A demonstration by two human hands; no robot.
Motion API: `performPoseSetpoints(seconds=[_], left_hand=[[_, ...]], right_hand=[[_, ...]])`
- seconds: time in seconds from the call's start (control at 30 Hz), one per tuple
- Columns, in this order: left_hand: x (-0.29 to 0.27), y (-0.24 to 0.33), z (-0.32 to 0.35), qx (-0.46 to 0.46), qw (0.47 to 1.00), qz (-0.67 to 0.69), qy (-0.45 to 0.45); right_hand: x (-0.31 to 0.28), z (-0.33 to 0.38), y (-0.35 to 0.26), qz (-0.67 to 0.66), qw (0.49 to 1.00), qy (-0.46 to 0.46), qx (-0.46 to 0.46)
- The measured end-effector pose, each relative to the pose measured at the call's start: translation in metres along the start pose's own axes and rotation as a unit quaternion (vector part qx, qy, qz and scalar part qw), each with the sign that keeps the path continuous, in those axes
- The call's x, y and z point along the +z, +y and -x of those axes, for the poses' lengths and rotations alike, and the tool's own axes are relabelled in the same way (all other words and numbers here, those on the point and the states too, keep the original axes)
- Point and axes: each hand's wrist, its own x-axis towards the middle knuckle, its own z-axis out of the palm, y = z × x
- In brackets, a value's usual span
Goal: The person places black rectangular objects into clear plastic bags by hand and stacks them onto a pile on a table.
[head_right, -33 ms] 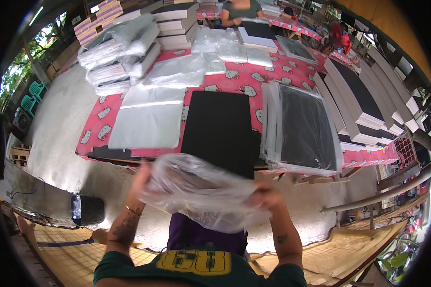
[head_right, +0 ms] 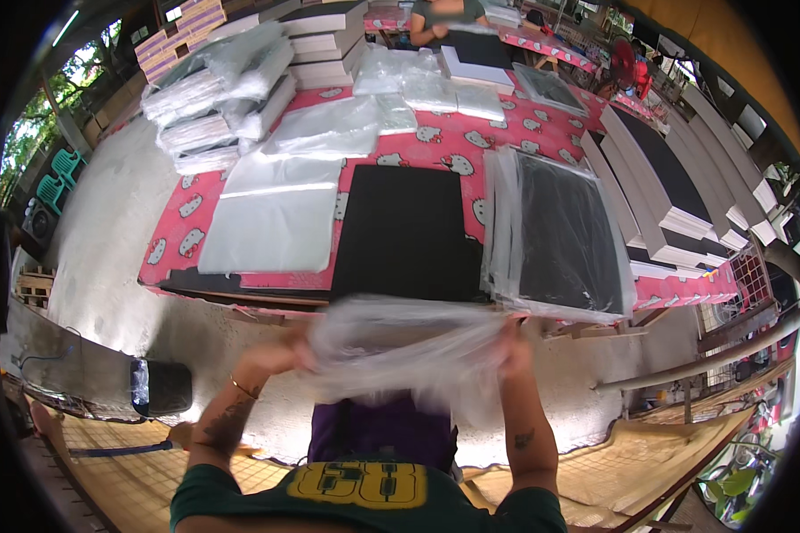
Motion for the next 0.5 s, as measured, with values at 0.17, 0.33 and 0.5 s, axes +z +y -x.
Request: performPoseSetpoints(seconds=[0.17,0.33,0.5], left_hand=[[0.006,-0.013,0.006,0.08,0.958,0.248,0.121],[-0.023,-0.07,0.02,-0.016,0.996,-0.075,0.041],[0.001,-0.018,0.007,0.261,0.946,0.187,0.048]], right_hand=[[0.024,-0.024,-0.017,0.121,0.965,-0.066,0.222],[0.046,0.001,-0.008,-0.177,0.969,0.123,0.121],[0.056,0.006,0.019,0.049,0.918,-0.16,0.36]])
